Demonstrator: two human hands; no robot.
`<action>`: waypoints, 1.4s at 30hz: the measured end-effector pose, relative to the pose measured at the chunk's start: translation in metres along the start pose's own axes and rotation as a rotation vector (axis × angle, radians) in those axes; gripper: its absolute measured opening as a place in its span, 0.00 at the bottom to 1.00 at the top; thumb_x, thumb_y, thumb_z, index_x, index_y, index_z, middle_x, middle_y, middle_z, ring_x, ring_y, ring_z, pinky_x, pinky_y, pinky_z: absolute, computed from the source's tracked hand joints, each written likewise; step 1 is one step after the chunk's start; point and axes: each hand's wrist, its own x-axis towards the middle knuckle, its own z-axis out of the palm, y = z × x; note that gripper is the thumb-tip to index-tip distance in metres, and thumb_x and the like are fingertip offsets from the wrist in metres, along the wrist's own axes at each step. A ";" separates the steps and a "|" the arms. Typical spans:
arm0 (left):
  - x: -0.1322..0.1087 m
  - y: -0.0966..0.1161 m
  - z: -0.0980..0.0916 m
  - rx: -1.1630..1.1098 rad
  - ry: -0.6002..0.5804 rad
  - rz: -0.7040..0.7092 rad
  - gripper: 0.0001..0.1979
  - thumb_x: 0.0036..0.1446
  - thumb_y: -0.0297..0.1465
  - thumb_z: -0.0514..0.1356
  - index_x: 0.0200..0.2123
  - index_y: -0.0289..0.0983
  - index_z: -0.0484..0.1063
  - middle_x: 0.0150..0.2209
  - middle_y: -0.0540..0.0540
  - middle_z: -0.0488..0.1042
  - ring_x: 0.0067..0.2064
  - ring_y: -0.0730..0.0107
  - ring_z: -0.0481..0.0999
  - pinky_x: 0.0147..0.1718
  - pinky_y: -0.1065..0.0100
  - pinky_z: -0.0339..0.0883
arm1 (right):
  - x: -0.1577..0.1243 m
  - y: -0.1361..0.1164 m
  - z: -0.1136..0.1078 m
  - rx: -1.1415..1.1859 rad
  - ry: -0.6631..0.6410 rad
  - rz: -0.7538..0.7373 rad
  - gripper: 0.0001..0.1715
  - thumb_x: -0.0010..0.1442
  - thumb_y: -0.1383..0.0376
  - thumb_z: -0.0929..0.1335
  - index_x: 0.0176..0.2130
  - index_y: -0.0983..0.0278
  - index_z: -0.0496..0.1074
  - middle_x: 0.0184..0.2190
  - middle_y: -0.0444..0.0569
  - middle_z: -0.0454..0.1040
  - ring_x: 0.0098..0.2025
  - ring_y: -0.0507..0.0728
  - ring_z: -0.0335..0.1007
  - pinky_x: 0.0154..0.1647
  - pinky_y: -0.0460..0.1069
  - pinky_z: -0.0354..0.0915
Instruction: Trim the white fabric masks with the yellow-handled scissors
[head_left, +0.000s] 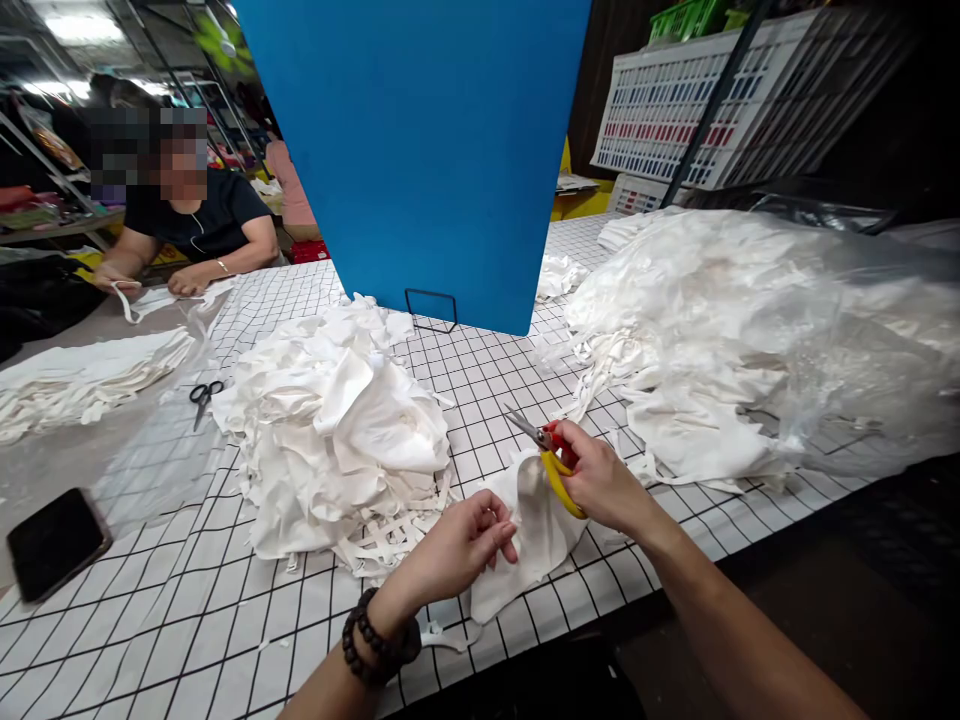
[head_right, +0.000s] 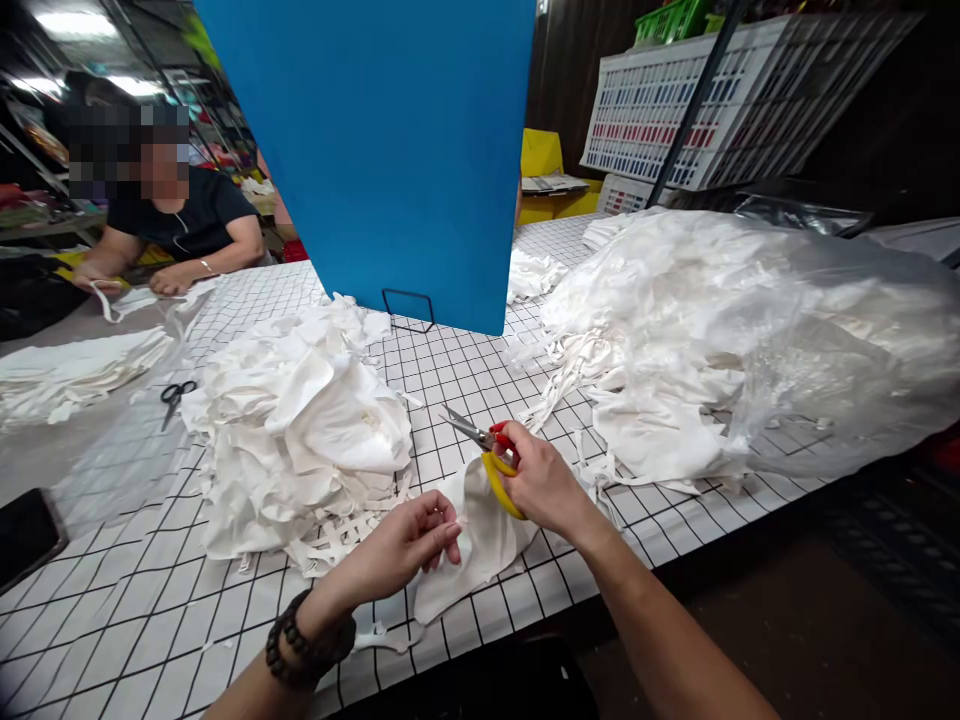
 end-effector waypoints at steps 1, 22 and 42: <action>-0.001 0.002 0.001 -0.071 -0.040 -0.056 0.13 0.60 0.42 0.58 0.35 0.37 0.68 0.26 0.49 0.75 0.22 0.74 0.66 0.23 0.73 0.60 | 0.000 0.004 0.000 -0.022 0.029 0.017 0.08 0.56 0.65 0.66 0.39 0.60 0.65 0.29 0.42 0.72 0.28 0.53 0.65 0.29 0.47 0.60; -0.027 0.029 0.027 -0.493 0.234 0.208 0.10 0.64 0.37 0.57 0.35 0.35 0.69 0.37 0.44 0.76 0.24 0.79 0.69 0.28 0.72 0.66 | -0.020 0.005 -0.008 0.428 -0.170 0.102 0.18 0.51 0.60 0.75 0.31 0.61 0.63 0.25 0.38 0.62 0.28 0.50 0.58 0.29 0.46 0.58; -0.026 0.021 0.024 0.026 0.286 0.313 0.10 0.66 0.34 0.53 0.36 0.38 0.71 0.30 0.48 0.71 0.33 0.71 0.73 0.35 0.70 0.64 | -0.063 -0.040 -0.011 -0.275 -0.208 0.036 0.22 0.49 0.52 0.74 0.32 0.60 0.63 0.30 0.41 0.69 0.31 0.53 0.64 0.30 0.48 0.59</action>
